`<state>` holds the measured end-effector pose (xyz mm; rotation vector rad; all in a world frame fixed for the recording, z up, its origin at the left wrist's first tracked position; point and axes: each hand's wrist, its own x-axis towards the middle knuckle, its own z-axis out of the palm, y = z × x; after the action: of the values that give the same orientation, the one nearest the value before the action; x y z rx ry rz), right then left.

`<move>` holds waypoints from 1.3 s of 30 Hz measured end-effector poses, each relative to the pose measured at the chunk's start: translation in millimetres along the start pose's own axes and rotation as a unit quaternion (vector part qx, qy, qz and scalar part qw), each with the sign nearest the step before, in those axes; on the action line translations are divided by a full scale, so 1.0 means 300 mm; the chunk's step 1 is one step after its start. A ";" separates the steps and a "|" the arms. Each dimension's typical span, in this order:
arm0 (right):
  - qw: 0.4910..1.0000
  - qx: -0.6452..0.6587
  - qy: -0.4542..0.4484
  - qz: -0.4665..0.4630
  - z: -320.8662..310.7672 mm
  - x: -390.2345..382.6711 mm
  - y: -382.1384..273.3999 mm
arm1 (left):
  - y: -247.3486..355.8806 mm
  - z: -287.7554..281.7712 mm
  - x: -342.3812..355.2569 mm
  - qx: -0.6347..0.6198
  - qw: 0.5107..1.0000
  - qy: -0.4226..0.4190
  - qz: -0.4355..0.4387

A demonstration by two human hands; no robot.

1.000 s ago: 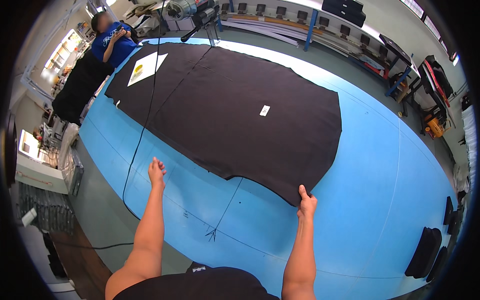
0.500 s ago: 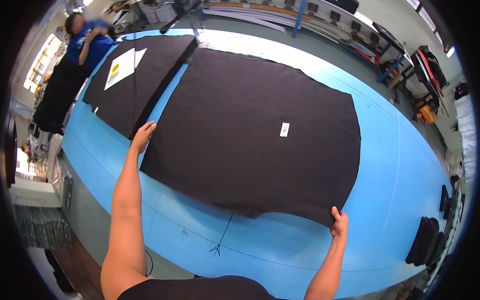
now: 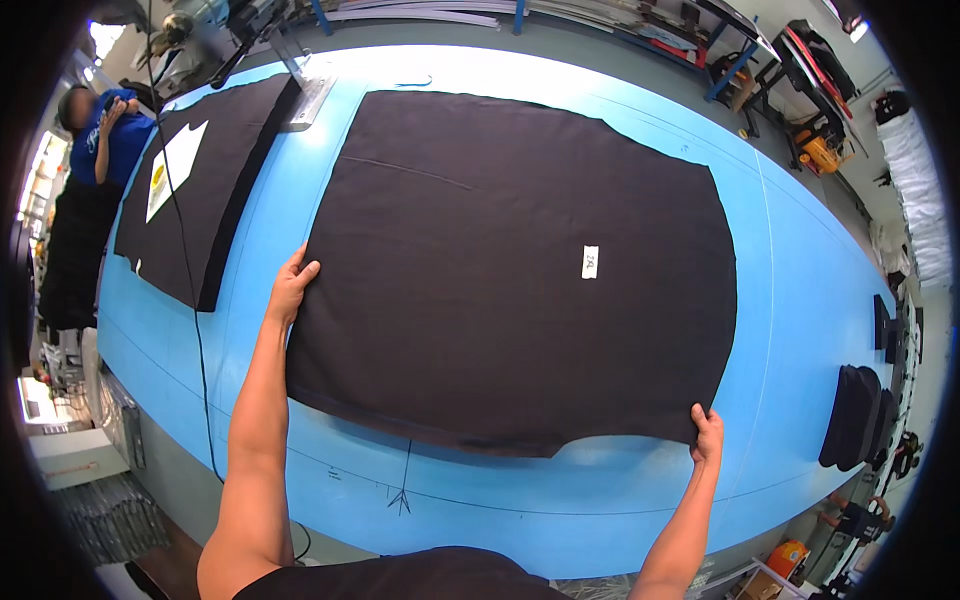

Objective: The person uses a handheld electric fabric cutter to trim a large piece of black fabric on a blue work table. They follow a white paper pattern placed on the fabric to guide the cuts, removing excess material and shaping the fabric piece. The person also handles the pattern and the cut fabric scraps during the process.

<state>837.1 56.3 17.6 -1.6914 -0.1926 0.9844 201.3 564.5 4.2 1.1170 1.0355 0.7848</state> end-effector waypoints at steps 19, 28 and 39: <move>0.709 -0.620 0.185 -0.282 0.186 -0.056 -0.091 | -0.045 0.346 -0.349 0.677 0.719 0.119 0.102; 0.703 -0.657 0.158 -0.221 0.255 -0.087 -0.069 | -0.006 0.322 -0.375 0.659 0.747 0.081 0.029; 0.667 -0.682 -0.055 -0.295 1.053 -0.425 0.086 | -0.028 0.172 -0.401 0.564 0.824 0.006 0.060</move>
<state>529.8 202.3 47.9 -2.5414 -1.8215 0.3084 208.4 436.5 32.3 2.1928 1.4956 0.1916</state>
